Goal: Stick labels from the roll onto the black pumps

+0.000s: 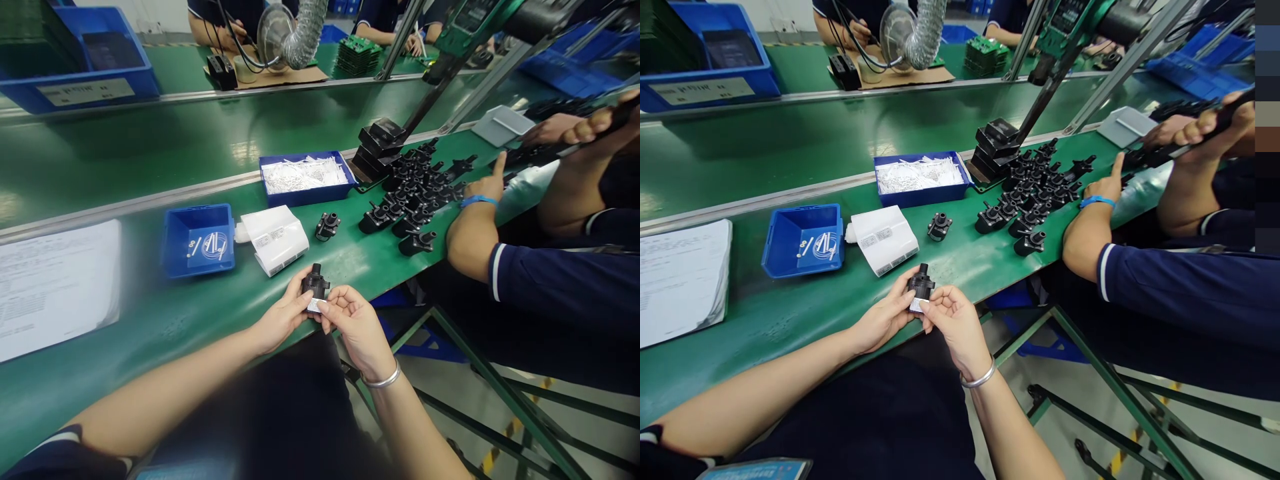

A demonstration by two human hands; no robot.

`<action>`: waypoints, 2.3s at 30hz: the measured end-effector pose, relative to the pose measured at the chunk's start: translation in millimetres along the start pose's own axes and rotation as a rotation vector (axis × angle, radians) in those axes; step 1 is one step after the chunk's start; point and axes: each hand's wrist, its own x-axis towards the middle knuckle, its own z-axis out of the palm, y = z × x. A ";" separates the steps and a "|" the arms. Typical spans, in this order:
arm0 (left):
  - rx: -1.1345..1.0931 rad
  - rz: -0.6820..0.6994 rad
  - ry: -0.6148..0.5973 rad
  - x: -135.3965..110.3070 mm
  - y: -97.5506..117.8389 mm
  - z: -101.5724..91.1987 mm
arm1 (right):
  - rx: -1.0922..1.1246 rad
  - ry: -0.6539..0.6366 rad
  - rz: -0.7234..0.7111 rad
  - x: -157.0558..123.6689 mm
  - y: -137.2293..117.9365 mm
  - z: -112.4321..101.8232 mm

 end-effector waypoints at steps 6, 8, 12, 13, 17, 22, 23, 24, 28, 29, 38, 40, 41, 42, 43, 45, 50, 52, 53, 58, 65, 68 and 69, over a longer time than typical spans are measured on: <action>0.018 -0.001 -0.021 -1.0 0.5 -1.1 | -0.010 0.007 -0.006 0.9 0.3 -0.4; 0.029 -0.004 -0.018 -1.0 1.2 -0.2 | -0.023 0.009 -0.007 1.0 -0.2 -0.7; 0.071 0.022 -0.014 -0.6 1.5 1.8 | -0.049 0.025 -0.016 -0.1 -2.9 -2.4; 0.083 0.030 -0.016 -0.4 1.4 2.1 | -0.062 0.041 -0.024 -0.6 -3.7 -3.1; 0.093 0.042 -0.007 -0.3 1.6 3.5 | -0.099 0.126 -0.076 -1.6 -5.6 -6.7; 0.159 0.057 0.036 -0.2 3.6 4.9 | -0.100 0.166 -0.118 -0.7 -3.0 -8.6; 0.188 0.061 0.042 -0.1 3.6 5.0 | -0.099 0.162 -0.122 -0.7 -1.8 -8.0; 0.218 0.069 0.057 0.0 3.5 5.0 | -0.098 0.154 -0.121 -0.7 -0.3 -7.0; 0.290 0.093 0.155 0.1 2.3 5.3 | -0.098 0.136 -0.110 -1.3 6.9 -1.0; 0.277 0.088 0.158 -0.1 2.1 5.8 | -0.101 0.151 -0.122 -1.3 9.0 0.8; 0.021 0.052 0.069 -2.4 -0.9 9.4 | -0.205 0.240 -0.244 -1.1 29.2 19.9; 0.000 0.058 0.082 -2.6 -2.8 8.4 | -0.227 0.207 -0.257 -1.4 32.0 24.5; -0.009 0.064 0.091 -2.7 -3.6 8.0 | -0.229 0.192 -0.259 -1.5 33.2 26.3; -0.015 0.070 0.100 -2.8 -4.2 7.7 | -0.220 0.183 -0.252 -1.5 34.2 27.4; -0.018 0.076 0.109 -2.9 -4.6 7.6 | -0.200 0.180 -0.234 -1.6 34.9 27.9; -0.019 0.092 0.117 -2.8 -4.9 8.2 | -0.159 0.195 -0.193 -1.7 35.2 26.8; 0.033 0.131 0.075 -2.4 -4.2 10.8 | -0.270 0.180 -0.284 -1.8 26.8 16.1; 0.073 0.138 0.039 -2.5 -3.4 10.2 | -0.365 0.144 -0.306 -1.0 20.8 10.0; 0.093 0.134 0.014 -2.6 -2.7 9.4 | -0.411 0.133 -0.300 -0.4 17.7 6.7; 0.505 0.194 -0.038 -4.0 3.3 1.2 | -0.604 0.076 -0.297 5.5 6.4 -10.0; 1.119 0.556 0.153 -15.3 11.5 1.8 | -0.840 0.321 -0.455 53.9 -0.9 -35.5; 1.253 0.713 0.492 -15.9 26.2 1.1 | -0.926 0.368 -0.520 74.6 -12.4 -46.7; 1.249 0.714 0.610 -14.9 31.6 -1.0 | -0.959 0.349 -0.551 76.4 -17.7 -48.2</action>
